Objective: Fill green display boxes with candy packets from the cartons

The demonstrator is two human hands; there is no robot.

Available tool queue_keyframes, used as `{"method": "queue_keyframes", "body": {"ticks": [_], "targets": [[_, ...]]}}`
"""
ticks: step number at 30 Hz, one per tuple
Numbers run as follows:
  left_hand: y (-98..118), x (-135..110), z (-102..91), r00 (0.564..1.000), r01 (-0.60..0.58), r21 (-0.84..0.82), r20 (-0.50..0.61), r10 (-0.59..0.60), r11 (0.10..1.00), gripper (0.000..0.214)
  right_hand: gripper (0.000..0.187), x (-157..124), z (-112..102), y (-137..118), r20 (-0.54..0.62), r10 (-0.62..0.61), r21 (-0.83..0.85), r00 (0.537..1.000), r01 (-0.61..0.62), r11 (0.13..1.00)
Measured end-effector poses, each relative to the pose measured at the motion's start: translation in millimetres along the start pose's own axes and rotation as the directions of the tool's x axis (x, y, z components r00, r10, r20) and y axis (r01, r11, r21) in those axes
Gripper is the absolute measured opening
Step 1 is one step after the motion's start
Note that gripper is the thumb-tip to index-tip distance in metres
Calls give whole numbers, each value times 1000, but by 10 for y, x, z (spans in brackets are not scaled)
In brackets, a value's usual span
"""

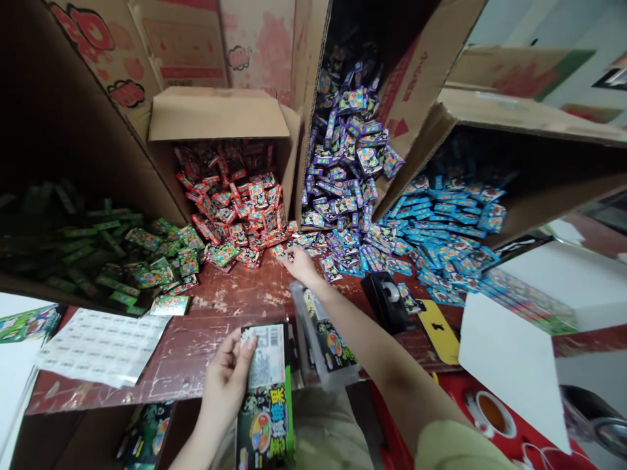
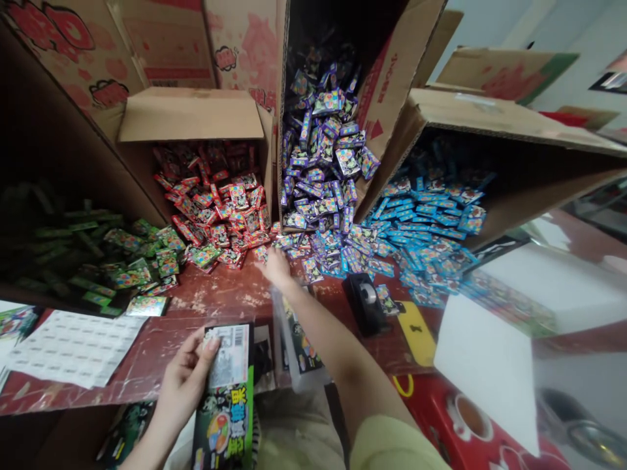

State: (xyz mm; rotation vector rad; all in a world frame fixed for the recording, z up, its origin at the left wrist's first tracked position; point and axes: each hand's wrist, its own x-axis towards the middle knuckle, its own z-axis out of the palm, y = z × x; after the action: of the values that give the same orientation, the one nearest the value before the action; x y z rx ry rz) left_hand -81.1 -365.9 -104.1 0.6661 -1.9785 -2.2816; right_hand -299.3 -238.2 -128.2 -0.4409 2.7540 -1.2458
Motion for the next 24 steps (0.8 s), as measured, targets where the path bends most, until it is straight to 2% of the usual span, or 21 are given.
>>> {"method": "queue_keyframes", "body": {"ticks": [2,5,7,9,11,14,16,18,20,22,24], "targets": [[14,22,-17,998,-47,20,-48,48,999,62,31,130,156,76,-31,5,-17,1000,-6,1000],[40,71,-63,993,-94,56,-62,98,994,74,31,124,253,234,-33,-33,6,999,33,999],[49,121,-105,991,-109,86,-65,115,990,74,30,34,176,363,-15,-64,57,998,65,996],[41,186,-141,992,-109,107,-51,115,988,68,32,-105,-6,463,6,-78,118,997,77,990],[16,253,-157,995,-103,110,2,104,989,58,33,-277,-247,480,60,-107,293,992,85,952],[-35,312,-124,991,-122,82,55,118,989,45,24,-516,-583,298,140,-167,633,976,42,773],[-59,302,-67,987,-150,58,64,147,987,45,25,-594,-723,79,139,-175,742,975,15,670],[-63,255,0,984,-165,55,71,161,985,47,39,-578,-789,-150,109,-170,788,979,19,616],[-42,191,57,983,-179,81,63,174,980,46,50,-490,-797,-349,101,-194,807,976,34,590],[-1,131,89,981,-194,103,44,190,976,44,41,-380,-773,-511,157,-262,785,952,41,618],[43,84,96,979,-203,98,20,202,974,44,31,-296,-731,-650,282,-375,722,883,62,689]]}}
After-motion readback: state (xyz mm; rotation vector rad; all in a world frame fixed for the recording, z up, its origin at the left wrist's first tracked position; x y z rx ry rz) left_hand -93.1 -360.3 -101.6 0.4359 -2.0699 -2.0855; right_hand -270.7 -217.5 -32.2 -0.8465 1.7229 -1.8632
